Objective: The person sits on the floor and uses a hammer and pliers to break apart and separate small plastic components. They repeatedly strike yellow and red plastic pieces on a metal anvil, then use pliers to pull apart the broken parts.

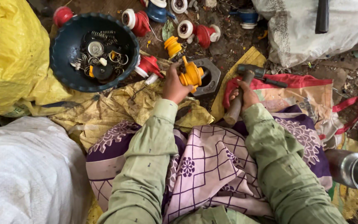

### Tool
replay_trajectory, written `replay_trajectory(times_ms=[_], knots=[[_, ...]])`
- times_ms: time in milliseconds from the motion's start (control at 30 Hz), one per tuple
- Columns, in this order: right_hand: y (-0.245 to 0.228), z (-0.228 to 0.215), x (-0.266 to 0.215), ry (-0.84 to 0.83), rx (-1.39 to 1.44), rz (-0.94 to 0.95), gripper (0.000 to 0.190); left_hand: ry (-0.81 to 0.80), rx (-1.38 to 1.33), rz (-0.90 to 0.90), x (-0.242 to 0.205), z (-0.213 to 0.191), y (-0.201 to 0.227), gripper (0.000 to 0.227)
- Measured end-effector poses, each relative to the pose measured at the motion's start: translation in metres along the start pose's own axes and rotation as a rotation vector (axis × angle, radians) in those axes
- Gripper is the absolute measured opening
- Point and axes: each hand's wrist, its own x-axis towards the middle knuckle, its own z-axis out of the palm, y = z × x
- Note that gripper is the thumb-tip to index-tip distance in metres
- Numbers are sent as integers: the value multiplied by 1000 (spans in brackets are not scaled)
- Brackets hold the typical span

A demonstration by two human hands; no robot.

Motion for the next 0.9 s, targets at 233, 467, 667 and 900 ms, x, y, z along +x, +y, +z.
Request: replay_trajectory(times_ms=[233, 467, 667, 900], knots=[[1, -2, -1, -1, -6, -31, 13, -139, -58, -219, 4, 8, -24, 75], [2, 0, -3, -34, 113, 71, 15, -140, -801, -588, -2, 12, -2, 79], [-1, 5, -4, -36, 41, 34, 11, -29, 110, -81, -10, 24, 2, 82], [0, 4, -5, -34, 12, -1, 12, 35, 135, 10, -13, 41, -18, 98]])
